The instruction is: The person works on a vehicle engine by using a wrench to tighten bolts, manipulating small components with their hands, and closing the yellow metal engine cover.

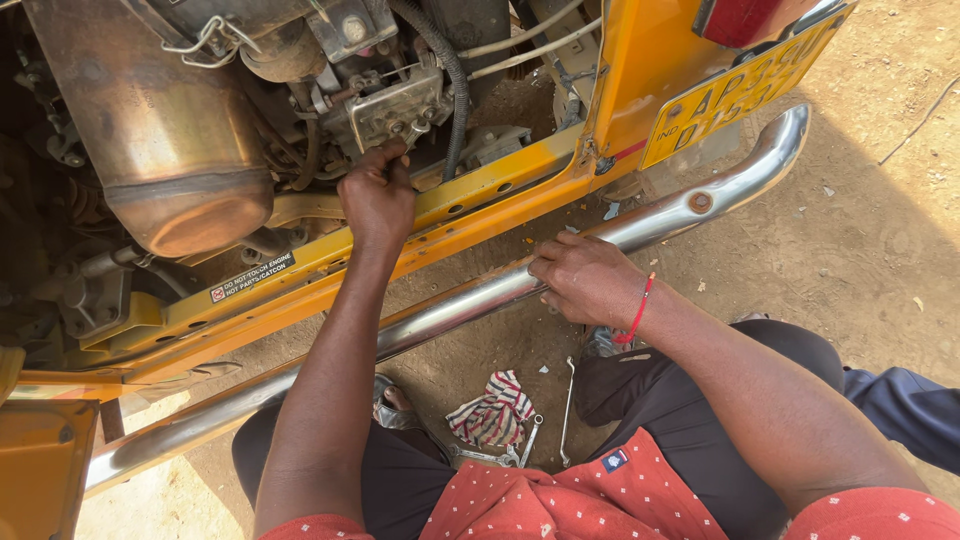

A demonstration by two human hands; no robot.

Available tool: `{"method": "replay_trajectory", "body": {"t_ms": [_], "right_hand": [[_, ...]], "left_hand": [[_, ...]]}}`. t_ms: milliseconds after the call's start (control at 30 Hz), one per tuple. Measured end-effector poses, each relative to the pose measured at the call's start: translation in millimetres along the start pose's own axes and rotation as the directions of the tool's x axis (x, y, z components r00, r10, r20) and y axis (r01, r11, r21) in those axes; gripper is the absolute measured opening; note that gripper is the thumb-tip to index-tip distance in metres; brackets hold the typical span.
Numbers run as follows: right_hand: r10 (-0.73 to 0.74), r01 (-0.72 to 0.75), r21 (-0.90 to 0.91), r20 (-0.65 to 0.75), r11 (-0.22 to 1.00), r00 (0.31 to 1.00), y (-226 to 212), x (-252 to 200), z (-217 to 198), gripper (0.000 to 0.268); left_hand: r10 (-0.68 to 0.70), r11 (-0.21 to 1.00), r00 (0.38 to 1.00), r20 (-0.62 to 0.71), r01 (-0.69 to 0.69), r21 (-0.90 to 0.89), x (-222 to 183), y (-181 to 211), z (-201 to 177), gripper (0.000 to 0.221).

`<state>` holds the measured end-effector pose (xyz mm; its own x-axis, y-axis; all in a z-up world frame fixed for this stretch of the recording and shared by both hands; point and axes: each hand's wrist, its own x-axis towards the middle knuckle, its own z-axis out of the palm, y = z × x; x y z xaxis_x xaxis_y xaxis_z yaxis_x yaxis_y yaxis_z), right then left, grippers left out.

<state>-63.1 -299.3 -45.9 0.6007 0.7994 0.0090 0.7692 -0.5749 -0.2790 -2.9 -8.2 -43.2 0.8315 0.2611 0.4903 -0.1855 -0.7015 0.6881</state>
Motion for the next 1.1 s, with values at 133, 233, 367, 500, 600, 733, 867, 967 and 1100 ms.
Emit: {"method": "replay_trajectory", "body": {"t_ms": [133,233,367,500,600,733,867,967,1100], "right_hand": [[0.005,-0.005,-0.004,-0.016,1.000,1.000,-0.6,1.5,0.1,0.034],[0.008,-0.007,0.022,-0.019,1.000,1.000,-0.9,2.4,-0.6,0.036],[0.015,-0.015,0.002,-0.010,1.000,1.000,-1.1,3.2,0.1,0.034],[0.015,-0.015,-0.001,-0.025,1.000,1.000,-0.8,5.4,2.1,0.034],[0.009,-0.010,-0.007,-0.054,1.000,0.999,-1.1,5.8,3.9,0.035],[0.011,-0.013,-0.051,-0.030,0.999,0.999,-1.7,7.2,3.8,0.034],[0.013,-0.015,-0.058,-0.038,0.998,0.999,-1.6,7.7,3.8,0.033],[0.009,-0.011,-0.049,-0.040,0.999,0.999,-1.3,8.9,4.4,0.035],[0.016,-0.017,-0.050,-0.032,0.999,0.999,-1.3,11.4,4.4,0.036]], "left_hand": [[0.062,0.998,0.998,0.011,-0.062,0.013,-2.2,-2.5,4.2,0.024],[0.056,0.998,0.998,-0.003,-0.056,0.003,-1.0,0.8,6.0,0.026],[0.085,0.996,0.995,-0.051,-0.086,-0.020,2.1,4.7,7.0,0.025],[-0.195,0.978,0.979,0.058,0.189,0.093,5.4,0.4,6.5,0.026],[-0.128,0.980,0.988,0.081,0.114,0.164,8.3,-5.9,8.3,0.025],[-0.187,0.948,0.966,0.181,0.129,0.291,12.9,-11.0,12.6,0.019],[-0.298,0.909,0.920,0.254,0.192,0.369,15.5,-9.7,17.9,0.017],[-0.279,0.916,0.919,0.277,0.168,0.364,17.8,-8.8,18.9,0.017],[-0.277,0.908,0.929,0.246,0.169,0.383,21.0,-9.6,21.6,0.017]]}}
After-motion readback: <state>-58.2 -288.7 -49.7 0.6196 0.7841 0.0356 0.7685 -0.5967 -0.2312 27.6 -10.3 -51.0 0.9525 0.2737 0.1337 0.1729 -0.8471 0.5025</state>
